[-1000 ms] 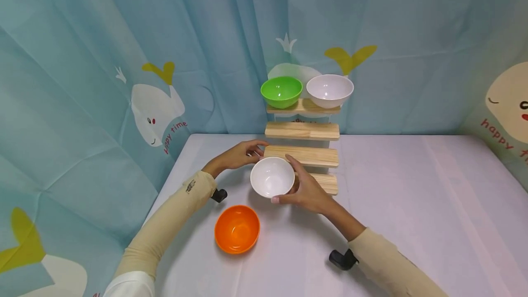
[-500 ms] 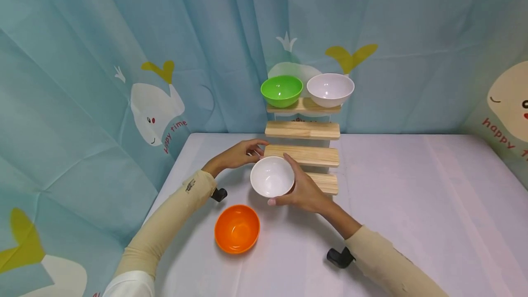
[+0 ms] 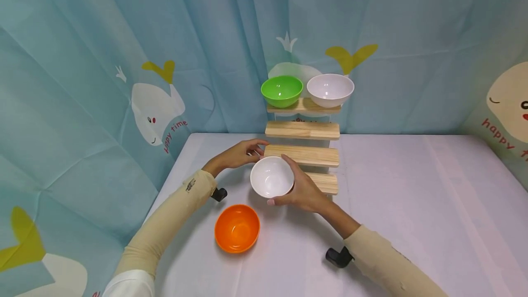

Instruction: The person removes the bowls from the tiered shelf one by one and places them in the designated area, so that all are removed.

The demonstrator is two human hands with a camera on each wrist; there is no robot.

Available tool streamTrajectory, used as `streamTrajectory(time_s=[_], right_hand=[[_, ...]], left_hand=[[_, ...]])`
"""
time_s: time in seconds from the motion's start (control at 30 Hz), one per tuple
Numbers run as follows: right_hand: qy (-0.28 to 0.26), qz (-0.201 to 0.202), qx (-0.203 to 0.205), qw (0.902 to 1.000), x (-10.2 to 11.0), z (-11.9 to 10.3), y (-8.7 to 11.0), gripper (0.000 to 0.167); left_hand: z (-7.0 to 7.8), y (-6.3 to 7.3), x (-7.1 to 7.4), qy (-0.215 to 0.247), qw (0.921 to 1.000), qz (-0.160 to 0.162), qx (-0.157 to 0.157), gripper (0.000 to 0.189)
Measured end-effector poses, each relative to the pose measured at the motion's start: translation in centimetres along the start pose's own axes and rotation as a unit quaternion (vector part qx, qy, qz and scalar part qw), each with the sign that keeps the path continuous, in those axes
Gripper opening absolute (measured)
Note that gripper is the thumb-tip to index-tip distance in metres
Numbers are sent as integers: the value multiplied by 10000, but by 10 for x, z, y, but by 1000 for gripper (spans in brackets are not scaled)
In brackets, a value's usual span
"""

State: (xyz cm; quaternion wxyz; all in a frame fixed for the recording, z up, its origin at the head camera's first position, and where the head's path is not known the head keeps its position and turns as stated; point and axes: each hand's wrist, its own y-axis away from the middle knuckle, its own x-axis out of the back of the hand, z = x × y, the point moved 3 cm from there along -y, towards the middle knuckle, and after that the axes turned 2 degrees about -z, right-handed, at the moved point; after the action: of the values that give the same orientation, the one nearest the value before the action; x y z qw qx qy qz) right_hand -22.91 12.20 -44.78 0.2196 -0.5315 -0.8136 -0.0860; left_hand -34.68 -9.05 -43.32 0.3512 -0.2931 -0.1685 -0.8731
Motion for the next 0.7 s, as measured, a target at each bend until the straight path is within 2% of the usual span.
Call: streamTrajectory(time_s=[0.7], right_hand=[[3,-18,-1,10000,0,2,0,123]], left_hand=[[-2,-1,0,67,10000,-25,-36,51]])
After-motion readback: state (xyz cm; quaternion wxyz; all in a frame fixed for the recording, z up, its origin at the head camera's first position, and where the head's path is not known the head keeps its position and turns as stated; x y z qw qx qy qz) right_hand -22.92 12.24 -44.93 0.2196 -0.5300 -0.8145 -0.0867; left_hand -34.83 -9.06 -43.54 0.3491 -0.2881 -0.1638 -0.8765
